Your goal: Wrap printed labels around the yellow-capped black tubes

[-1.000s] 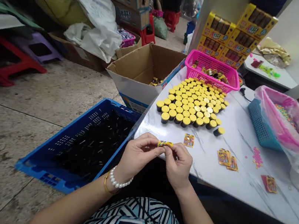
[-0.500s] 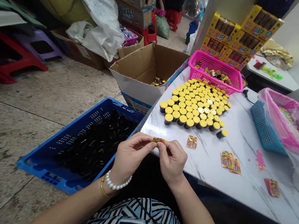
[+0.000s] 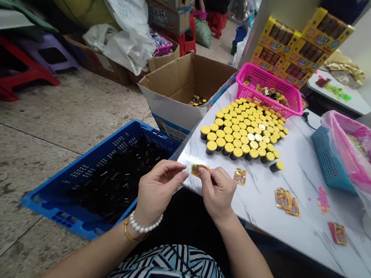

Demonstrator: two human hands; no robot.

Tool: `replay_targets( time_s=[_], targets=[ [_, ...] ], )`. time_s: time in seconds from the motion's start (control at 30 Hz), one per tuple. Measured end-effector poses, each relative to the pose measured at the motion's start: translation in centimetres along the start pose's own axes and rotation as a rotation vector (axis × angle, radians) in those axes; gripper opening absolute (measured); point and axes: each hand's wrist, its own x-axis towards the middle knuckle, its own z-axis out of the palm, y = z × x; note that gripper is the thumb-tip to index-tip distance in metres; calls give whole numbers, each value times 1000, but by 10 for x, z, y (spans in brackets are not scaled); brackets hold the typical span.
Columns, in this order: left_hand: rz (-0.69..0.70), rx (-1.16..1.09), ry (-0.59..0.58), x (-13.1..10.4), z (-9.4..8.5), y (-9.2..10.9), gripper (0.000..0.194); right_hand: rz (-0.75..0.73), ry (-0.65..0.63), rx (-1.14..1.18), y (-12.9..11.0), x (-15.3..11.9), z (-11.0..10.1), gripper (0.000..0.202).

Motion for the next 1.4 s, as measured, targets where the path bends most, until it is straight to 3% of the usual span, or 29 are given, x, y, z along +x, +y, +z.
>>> replay_targets(
  time_s=[0.17,0.33,0.6,0.77,0.83,0.9,1.0,1.07,1.17,1.4],
  targets=[
    [-9,-15,-61,-3,-2,-2,9,-21,-13,-12,1,-10,9,32],
    [-58,-83,-22,-4,-3,-6,13,-13,-39,-4,-1,-13,11,30],
    [-5,-83,-17,-6,-5,-9,10,-18,-29,-11,1,-19,15,31],
    [-22,-74,-57,-11,-8,-16,14,-104,-83,-66,4,-24,20,33],
    [-116,-88,-90,-10,-10,-17,16,-136,-150,-72,5,-18,17,36],
    [-299,-177,-126,-5,-13,-16,20,-176,-178,-121,5,-3,12,35],
    [-605,-414,-209,6,-15,-15,27,-268,-79,-430,5,29,4,23],
    [-727,-540,-265,14,-15,-13,29,-302,-77,-686,6,46,3,33],
    [-813,-644,-306,23,-15,-12,33,-311,-166,-877,9,56,6,23],
    [-827,-720,-335,36,-19,-8,28,-381,-233,-898,25,42,21,13]
  ],
)
